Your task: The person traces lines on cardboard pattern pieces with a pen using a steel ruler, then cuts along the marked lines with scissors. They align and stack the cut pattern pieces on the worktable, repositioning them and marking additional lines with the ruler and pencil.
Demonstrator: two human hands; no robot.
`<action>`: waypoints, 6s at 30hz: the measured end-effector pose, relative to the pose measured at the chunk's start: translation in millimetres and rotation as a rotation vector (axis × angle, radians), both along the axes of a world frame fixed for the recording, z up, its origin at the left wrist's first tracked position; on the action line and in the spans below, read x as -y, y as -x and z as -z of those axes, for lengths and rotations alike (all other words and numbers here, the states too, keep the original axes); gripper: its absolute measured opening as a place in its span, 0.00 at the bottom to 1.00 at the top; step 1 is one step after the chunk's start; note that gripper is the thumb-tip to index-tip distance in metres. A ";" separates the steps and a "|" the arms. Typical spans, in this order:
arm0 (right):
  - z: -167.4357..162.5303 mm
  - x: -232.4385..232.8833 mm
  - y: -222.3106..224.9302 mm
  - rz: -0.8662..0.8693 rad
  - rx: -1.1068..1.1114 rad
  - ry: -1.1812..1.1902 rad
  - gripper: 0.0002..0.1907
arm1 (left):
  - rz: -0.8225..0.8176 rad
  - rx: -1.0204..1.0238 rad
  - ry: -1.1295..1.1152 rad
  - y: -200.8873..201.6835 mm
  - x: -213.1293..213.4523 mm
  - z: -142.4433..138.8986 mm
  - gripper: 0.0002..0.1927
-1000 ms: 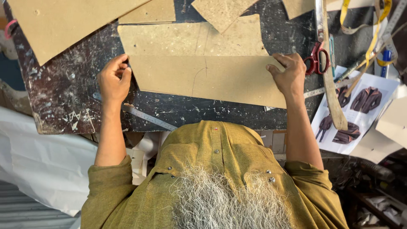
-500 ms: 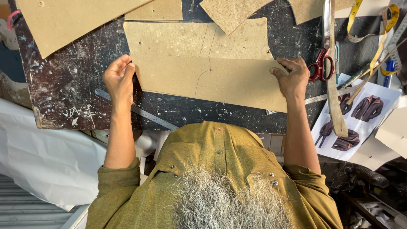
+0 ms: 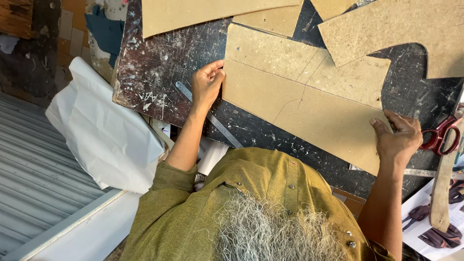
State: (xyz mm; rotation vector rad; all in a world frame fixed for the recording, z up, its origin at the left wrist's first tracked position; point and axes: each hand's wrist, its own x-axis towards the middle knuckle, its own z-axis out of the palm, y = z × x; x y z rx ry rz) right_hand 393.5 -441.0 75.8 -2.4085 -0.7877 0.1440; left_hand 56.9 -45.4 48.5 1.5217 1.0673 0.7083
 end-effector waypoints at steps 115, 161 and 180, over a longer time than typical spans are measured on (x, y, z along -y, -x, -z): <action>-14.4 117.3 91.5 0.476 -0.775 -0.801 0.22 | 0.306 0.339 0.332 -20.9 16.2 -50.9 0.24; -2.8 132.0 70.3 0.295 0.037 0.023 0.32 | 0.170 0.057 -0.027 -23.6 -10.6 30.1 0.11; -26.3 126.9 80.1 0.259 0.062 0.053 0.22 | 0.033 -0.209 -0.024 -35.5 -3.5 21.9 0.06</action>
